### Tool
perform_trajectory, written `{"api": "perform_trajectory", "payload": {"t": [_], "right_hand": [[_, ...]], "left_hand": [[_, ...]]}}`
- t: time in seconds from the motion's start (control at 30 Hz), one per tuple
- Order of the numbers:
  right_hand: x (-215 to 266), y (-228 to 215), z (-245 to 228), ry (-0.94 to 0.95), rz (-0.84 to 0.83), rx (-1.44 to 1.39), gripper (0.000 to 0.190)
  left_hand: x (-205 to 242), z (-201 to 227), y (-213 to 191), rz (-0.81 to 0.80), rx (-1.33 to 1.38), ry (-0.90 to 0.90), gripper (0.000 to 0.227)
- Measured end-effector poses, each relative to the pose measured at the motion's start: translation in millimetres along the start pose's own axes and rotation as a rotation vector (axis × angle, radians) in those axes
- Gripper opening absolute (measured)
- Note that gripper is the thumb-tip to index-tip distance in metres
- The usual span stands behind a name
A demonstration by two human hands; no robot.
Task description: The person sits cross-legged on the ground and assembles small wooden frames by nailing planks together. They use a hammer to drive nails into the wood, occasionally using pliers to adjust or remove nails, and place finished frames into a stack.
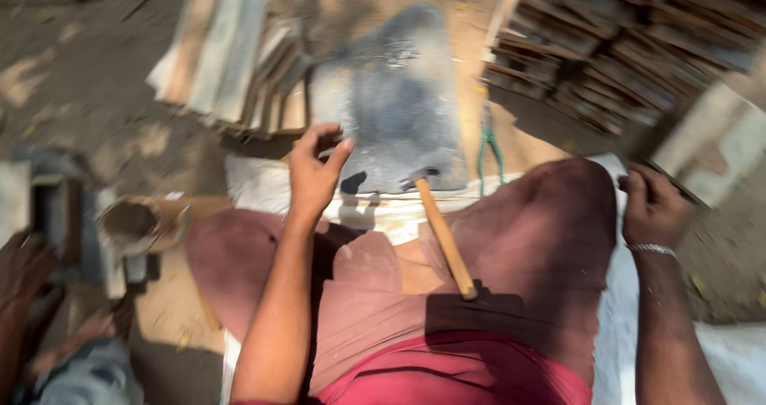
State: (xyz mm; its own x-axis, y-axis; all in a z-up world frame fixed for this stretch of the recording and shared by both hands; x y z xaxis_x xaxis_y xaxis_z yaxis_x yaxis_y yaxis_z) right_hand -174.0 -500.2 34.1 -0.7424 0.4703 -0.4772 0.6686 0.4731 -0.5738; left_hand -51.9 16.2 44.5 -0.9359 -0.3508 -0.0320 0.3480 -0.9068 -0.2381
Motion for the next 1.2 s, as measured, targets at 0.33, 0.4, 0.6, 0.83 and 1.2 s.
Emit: {"api": "perform_trajectory", "payload": {"t": [0.33,0.4,0.6,0.83,1.2], "right_hand": [[-19.2,186.3,-225.7,-0.164,-0.573,-0.223,0.037],[-31.2,240.0,-270.6,-0.403,-0.634,-0.218,0.042],[-68.3,415.3,-370.7,-0.619,-0.774,-0.16,0.055],[-74.2,549.7,-426.5,-0.604,-0.898,-0.133,0.066],[-68.1,592.9,-422.7,-0.281,-1.019,-0.247,0.074]], "left_hand": [[-105.8,-46.4,-79.1,0.646,-0.452,0.16,0.124],[-114.6,-61.6,-79.0,0.651,-0.452,0.06,0.134],[-133.9,-70.2,-76.9,0.709,-0.556,-0.064,0.136],[-148.4,-78.9,-75.1,0.645,-0.613,-0.161,0.135],[-150.5,-96.8,-66.9,0.676,-0.647,-0.068,0.112]]}}
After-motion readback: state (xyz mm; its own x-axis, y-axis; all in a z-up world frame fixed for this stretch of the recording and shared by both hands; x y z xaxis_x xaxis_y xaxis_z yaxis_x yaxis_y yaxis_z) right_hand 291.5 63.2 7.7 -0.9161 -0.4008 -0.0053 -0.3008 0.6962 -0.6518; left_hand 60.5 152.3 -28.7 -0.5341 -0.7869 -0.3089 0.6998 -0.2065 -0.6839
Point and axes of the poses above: each hand's wrist, its own x-axis away from the middle knuckle, its own y-axis out of the palm, z = x × y, the point moved 2 cm from there along -x, towards the middle knuckle, and after that the axes turned 15 degrees about z, right-handed, at the moved point
